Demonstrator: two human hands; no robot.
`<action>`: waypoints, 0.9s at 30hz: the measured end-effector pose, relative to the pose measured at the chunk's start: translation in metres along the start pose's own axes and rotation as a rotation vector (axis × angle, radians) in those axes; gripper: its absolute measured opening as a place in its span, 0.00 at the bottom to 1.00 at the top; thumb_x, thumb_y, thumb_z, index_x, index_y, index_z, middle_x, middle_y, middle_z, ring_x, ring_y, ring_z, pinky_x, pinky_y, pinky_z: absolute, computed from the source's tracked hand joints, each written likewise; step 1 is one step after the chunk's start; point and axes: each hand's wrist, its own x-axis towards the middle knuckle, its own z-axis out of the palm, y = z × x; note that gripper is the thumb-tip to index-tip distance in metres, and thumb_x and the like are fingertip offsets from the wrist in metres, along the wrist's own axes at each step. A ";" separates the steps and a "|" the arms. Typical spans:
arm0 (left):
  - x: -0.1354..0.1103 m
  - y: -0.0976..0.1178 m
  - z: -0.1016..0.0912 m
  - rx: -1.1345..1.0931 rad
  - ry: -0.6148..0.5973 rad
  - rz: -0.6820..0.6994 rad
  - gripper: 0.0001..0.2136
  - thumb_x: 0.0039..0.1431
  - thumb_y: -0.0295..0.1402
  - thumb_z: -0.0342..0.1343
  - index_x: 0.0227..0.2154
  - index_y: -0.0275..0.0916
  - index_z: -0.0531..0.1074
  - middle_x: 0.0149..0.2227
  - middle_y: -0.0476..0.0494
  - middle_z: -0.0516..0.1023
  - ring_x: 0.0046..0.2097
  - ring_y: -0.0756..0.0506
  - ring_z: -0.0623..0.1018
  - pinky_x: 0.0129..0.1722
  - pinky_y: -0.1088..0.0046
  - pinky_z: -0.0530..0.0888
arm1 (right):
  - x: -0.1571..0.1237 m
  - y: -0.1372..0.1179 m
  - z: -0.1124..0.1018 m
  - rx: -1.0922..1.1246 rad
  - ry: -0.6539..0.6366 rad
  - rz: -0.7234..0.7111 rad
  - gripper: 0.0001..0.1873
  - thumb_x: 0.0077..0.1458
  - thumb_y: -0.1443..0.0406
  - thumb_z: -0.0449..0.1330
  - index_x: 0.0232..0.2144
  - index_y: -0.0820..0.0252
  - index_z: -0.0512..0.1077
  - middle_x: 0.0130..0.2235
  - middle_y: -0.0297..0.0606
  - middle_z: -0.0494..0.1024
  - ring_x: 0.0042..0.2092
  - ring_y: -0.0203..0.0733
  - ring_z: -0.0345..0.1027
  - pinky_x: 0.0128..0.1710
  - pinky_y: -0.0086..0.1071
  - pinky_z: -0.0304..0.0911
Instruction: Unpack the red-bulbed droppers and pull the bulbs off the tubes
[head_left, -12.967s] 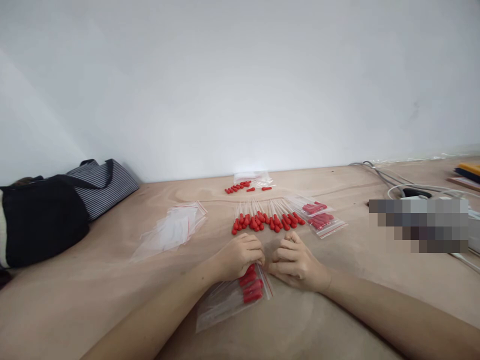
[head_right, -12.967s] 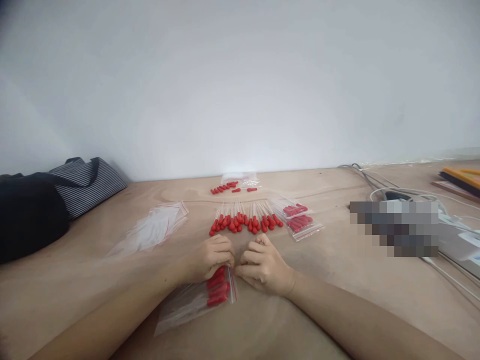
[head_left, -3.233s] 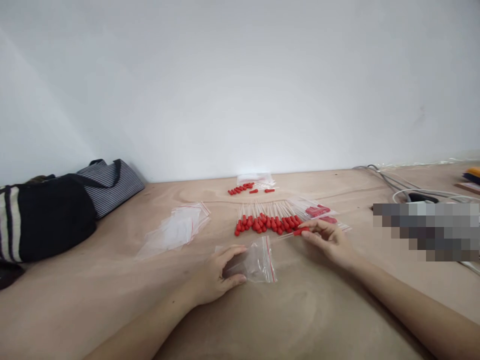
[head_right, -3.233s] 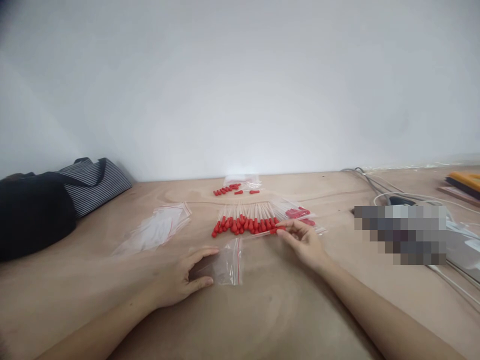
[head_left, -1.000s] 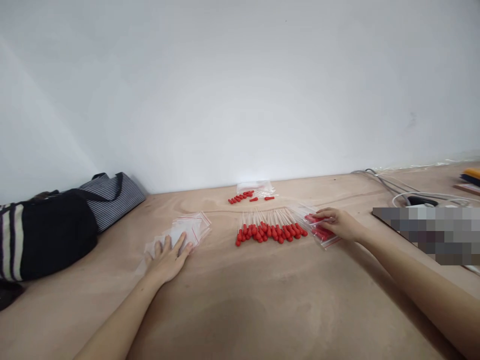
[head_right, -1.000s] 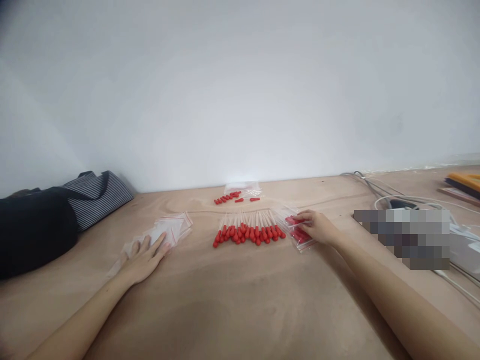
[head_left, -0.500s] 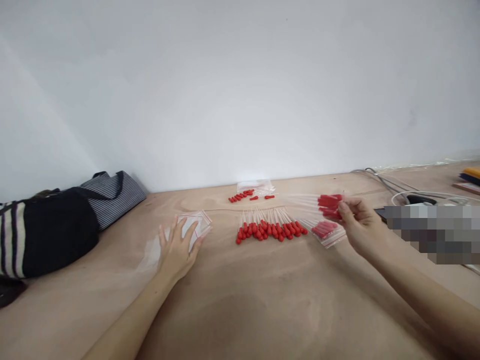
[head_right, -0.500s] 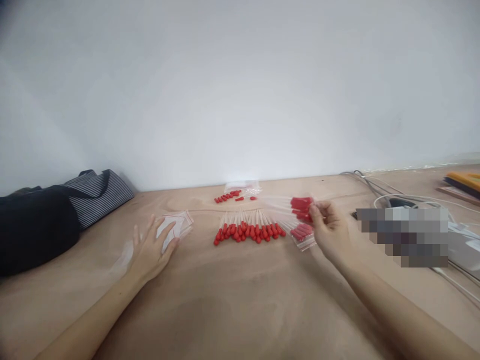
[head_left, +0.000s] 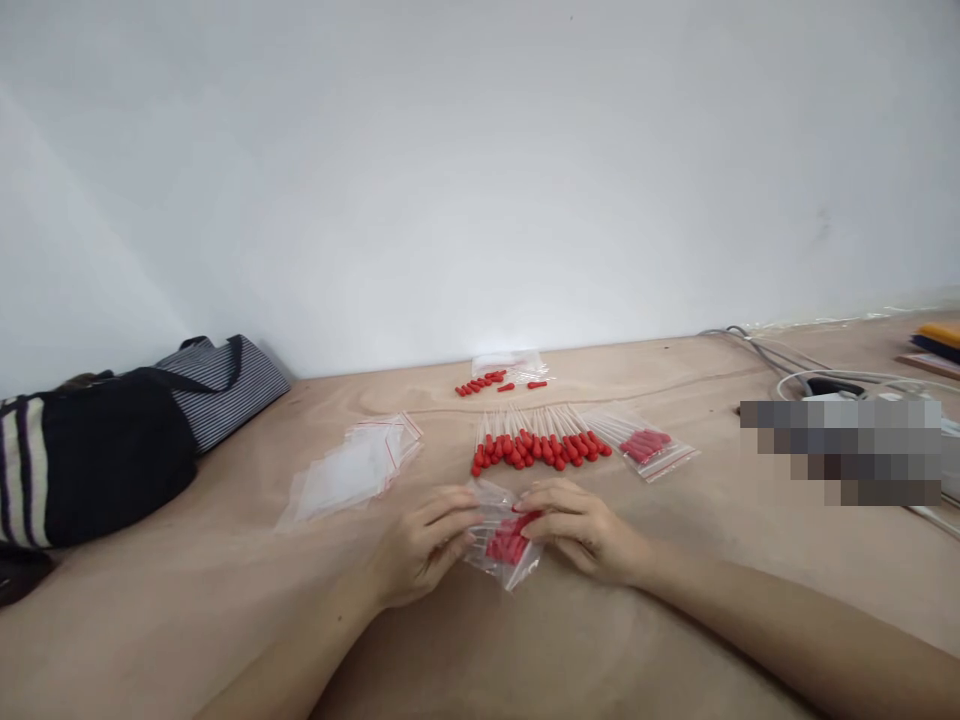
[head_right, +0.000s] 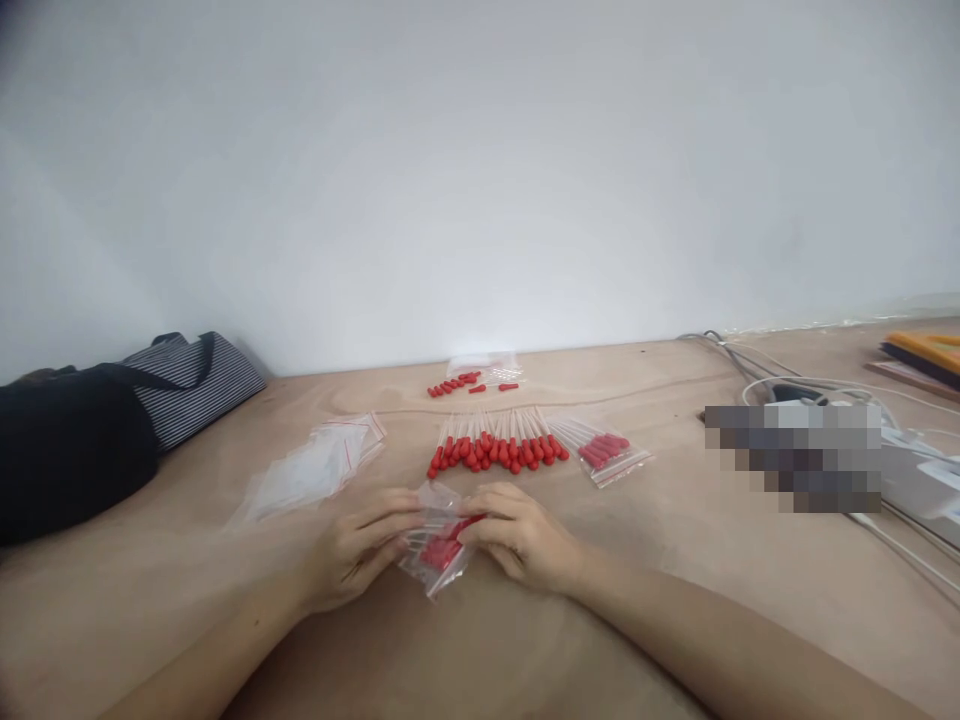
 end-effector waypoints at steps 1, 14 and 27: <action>0.003 0.003 0.002 -0.030 -0.025 0.021 0.11 0.59 0.30 0.45 0.41 0.39 0.70 0.43 0.40 0.73 0.47 0.45 0.70 0.48 0.66 0.68 | -0.002 0.002 -0.002 -0.045 -0.035 -0.025 0.13 0.54 0.72 0.48 0.38 0.55 0.69 0.43 0.39 0.72 0.46 0.38 0.63 0.44 0.35 0.60; 0.015 0.034 0.022 -0.092 -0.013 -0.030 0.10 0.53 0.33 0.54 0.40 0.39 0.68 0.41 0.42 0.73 0.43 0.45 0.72 0.44 0.66 0.69 | -0.019 0.015 -0.013 -0.108 -0.021 0.540 0.07 0.46 0.62 0.61 0.21 0.58 0.70 0.25 0.33 0.72 0.29 0.35 0.63 0.32 0.32 0.56; 0.051 0.060 0.040 0.110 -0.069 -0.371 0.15 0.43 0.44 0.57 0.20 0.38 0.61 0.25 0.48 0.66 0.29 0.47 0.67 0.28 0.72 0.63 | -0.012 0.005 -0.008 -0.062 -0.114 0.451 0.11 0.48 0.70 0.57 0.33 0.51 0.74 0.26 0.32 0.71 0.32 0.36 0.60 0.37 0.34 0.52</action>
